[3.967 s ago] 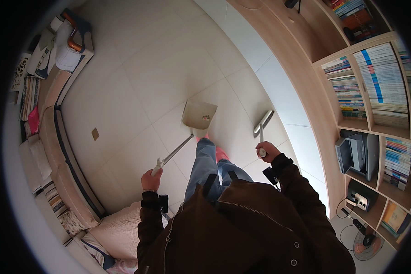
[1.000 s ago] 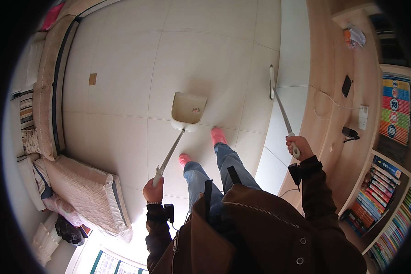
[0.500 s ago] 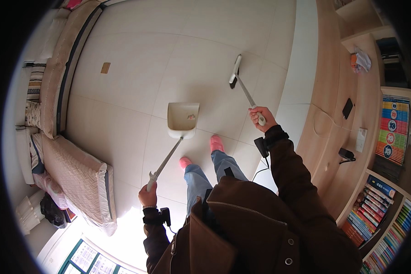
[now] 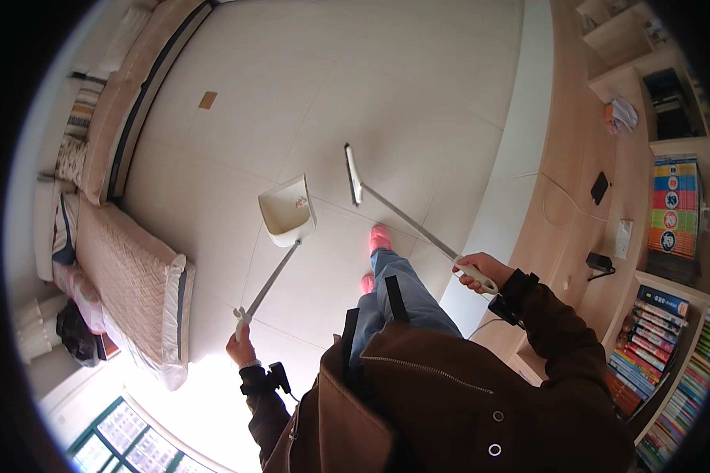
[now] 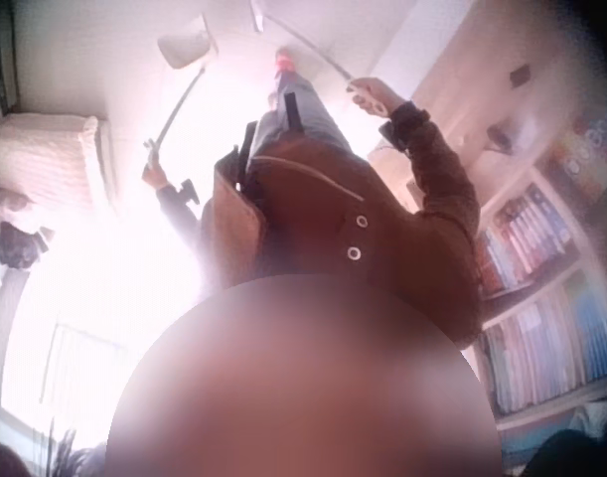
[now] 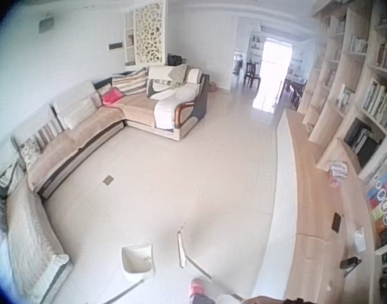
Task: The person sweeps a tiled living room floor with a broom and dustpan, moving debris toward the dustpan and collecting it. The person walks around furniture and a bookshelf while sweeping different sections of the floor.
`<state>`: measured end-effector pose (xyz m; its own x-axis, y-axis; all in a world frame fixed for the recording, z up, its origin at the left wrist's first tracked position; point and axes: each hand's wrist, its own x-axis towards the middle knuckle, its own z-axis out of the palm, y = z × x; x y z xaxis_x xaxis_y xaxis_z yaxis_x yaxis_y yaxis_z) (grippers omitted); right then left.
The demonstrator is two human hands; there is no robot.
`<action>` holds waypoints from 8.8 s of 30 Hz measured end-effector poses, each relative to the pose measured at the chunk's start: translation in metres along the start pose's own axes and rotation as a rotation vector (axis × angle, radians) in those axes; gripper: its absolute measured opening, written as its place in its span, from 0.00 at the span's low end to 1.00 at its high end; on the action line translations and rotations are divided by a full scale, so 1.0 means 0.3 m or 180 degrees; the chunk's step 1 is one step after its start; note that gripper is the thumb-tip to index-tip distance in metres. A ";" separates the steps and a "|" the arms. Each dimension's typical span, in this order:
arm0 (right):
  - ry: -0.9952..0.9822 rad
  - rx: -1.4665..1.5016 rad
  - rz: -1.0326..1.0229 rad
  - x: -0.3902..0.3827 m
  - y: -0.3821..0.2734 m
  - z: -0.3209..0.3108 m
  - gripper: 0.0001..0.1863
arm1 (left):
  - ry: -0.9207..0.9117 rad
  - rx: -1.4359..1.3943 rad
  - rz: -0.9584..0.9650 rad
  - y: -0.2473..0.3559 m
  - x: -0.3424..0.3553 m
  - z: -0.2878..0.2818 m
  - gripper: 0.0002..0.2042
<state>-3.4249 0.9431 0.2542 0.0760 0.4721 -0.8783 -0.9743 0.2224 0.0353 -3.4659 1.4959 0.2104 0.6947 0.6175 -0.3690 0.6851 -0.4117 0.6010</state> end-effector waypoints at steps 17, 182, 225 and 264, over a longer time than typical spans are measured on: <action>0.0172 -0.0336 0.0742 0.525 -0.022 0.151 0.10 | 0.1107 0.0252 -0.0271 -0.247 -0.422 -0.205 0.15; -0.0618 -0.2390 0.1667 1.985 -0.432 2.189 0.07 | 0.1261 0.0272 -0.2690 -0.239 0.276 -0.318 0.18; 0.0222 -0.1706 0.0409 1.510 -1.499 1.688 0.13 | 0.0940 0.0524 -0.2095 -0.075 0.720 -0.330 0.19; -0.0049 -0.1293 0.1258 2.054 -1.662 2.499 0.10 | 0.0499 0.0477 -0.2179 0.093 1.294 -0.444 0.18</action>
<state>-2.7335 1.7627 0.0529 -0.3111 0.4660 -0.8283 -0.9324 -0.3184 0.1711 -3.2064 1.8133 0.1783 0.0664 0.8543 -0.5155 0.9864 0.0218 0.1631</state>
